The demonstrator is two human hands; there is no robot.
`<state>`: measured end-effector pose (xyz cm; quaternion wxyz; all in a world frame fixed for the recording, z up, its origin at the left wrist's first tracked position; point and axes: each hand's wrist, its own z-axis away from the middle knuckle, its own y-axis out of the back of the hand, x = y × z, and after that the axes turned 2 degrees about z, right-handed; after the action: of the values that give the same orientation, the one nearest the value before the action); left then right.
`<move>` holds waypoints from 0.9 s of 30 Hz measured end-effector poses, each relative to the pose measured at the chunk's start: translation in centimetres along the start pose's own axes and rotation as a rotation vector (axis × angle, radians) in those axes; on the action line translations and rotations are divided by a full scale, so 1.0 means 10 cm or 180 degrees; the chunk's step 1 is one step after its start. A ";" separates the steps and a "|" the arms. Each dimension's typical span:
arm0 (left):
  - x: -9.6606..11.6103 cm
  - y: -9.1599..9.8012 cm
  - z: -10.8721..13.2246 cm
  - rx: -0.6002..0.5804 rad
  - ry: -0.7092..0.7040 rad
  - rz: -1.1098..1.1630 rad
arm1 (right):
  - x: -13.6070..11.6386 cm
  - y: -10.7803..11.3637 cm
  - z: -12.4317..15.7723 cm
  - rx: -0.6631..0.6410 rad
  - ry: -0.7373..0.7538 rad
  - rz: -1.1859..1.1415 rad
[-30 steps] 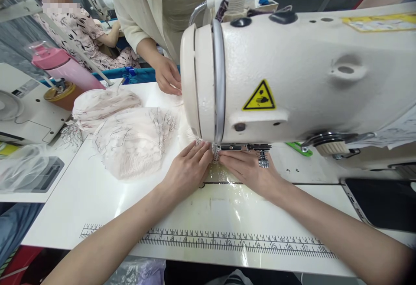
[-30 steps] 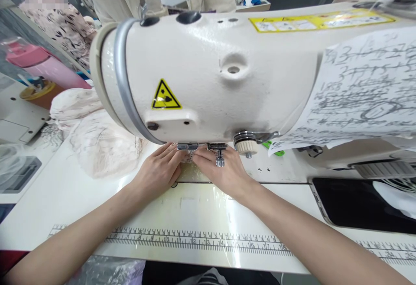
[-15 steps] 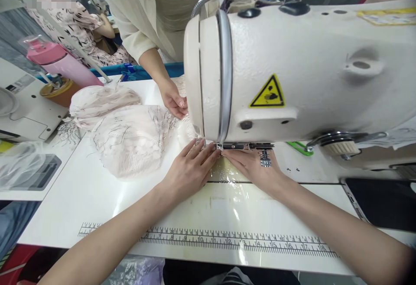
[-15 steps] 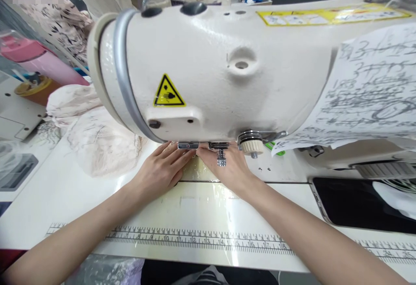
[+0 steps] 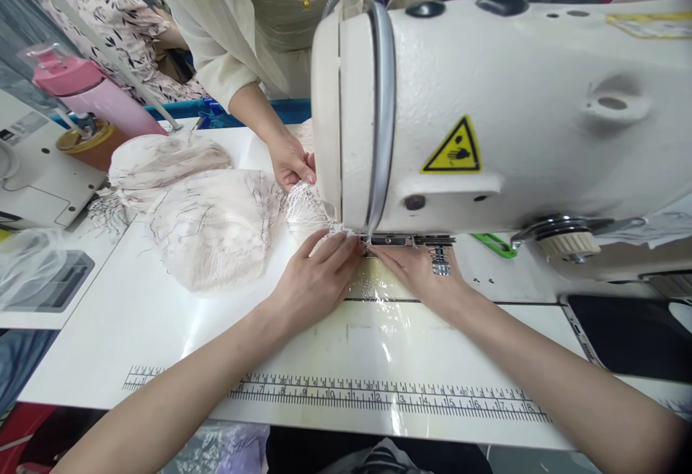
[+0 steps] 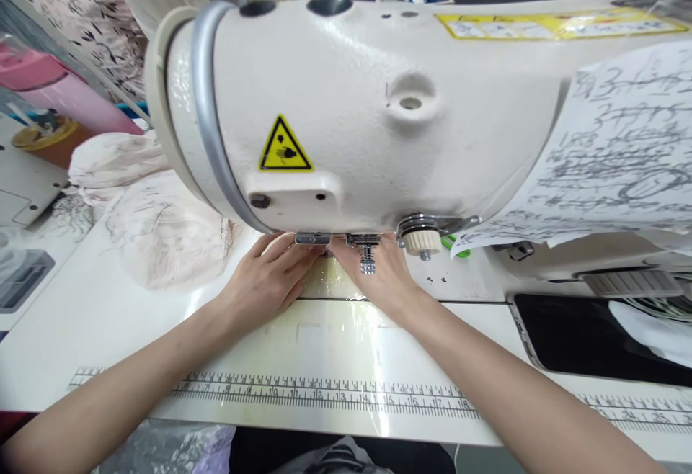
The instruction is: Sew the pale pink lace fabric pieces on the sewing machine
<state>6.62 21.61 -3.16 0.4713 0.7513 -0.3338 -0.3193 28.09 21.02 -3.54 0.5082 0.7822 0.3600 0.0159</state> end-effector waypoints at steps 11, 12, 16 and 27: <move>0.00 -0.04 0.03 0.0092 0.0140 0.0076 | 0.02 -0.09 0.15 -0.0176 0.0083 0.0373; 0.00 -0.03 0.03 0.0088 0.0119 0.0063 | 0.02 -0.09 0.15 -0.0202 0.0045 0.0327; 0.00 -0.03 0.03 0.0080 0.0088 -0.0008 | 0.02 -0.08 0.16 -0.0307 -0.0114 0.0153; 0.01 -0.01 0.01 -0.0112 0.0283 0.0093 | -0.03 -0.06 0.14 -0.0493 -0.0228 0.0370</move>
<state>6.58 21.52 -3.27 0.5034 0.7514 -0.3178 -0.2845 28.07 19.87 -4.55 0.5779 0.7602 0.2934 0.0452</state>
